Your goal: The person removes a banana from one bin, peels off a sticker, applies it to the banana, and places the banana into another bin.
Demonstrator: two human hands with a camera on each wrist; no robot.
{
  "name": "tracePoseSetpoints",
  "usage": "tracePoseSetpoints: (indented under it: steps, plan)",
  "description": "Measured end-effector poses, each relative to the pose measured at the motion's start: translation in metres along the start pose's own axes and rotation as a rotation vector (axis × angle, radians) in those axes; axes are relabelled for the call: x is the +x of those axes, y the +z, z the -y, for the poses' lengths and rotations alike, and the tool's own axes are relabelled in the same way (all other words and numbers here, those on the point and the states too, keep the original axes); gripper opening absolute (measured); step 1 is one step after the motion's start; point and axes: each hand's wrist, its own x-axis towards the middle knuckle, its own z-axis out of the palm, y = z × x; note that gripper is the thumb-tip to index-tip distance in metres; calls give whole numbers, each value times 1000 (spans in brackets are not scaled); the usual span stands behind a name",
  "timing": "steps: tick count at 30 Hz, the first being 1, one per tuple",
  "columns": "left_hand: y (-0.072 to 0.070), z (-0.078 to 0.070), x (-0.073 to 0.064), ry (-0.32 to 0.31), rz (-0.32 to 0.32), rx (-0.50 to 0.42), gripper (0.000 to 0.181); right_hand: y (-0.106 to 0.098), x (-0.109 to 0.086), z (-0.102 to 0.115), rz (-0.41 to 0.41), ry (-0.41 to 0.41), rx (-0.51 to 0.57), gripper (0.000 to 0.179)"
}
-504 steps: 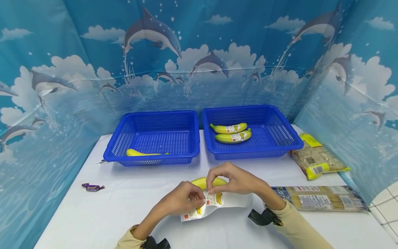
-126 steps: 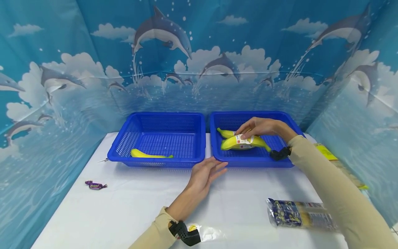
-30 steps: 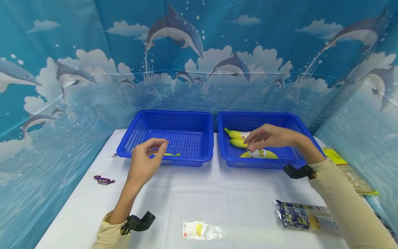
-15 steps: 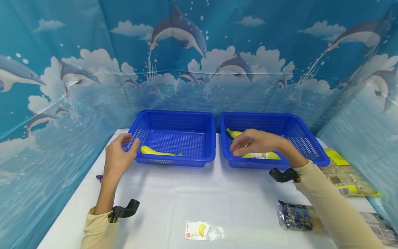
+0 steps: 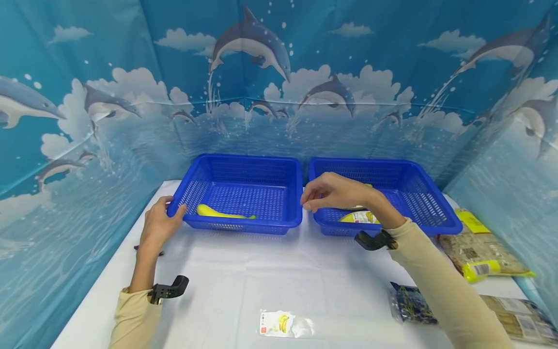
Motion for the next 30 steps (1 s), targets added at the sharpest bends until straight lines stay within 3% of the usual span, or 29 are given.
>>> tracePoseSetpoints:
  steps: [6, 12, 15, 22, 30]
  plan:
    - [0, 3, 2, -3, -11, -4, 68, 0, 24, 4, 42, -17, 34, 17]
    - [6, 1, 1, 89, -132, -23, 61, 7, 49, 6, 101, -35, 74, 17]
    - [8, -1, 2, 115, -163, -25, 56, 12, 60, 8, 129, -57, 82, 18]
    - [7, -3, 2, 36, -95, -22, 66, 23, 88, 10, 188, -74, 117, 21]
    - [6, -1, 4, 15, -44, -20, 69, 42, 128, 12, 256, 51, 193, 29]
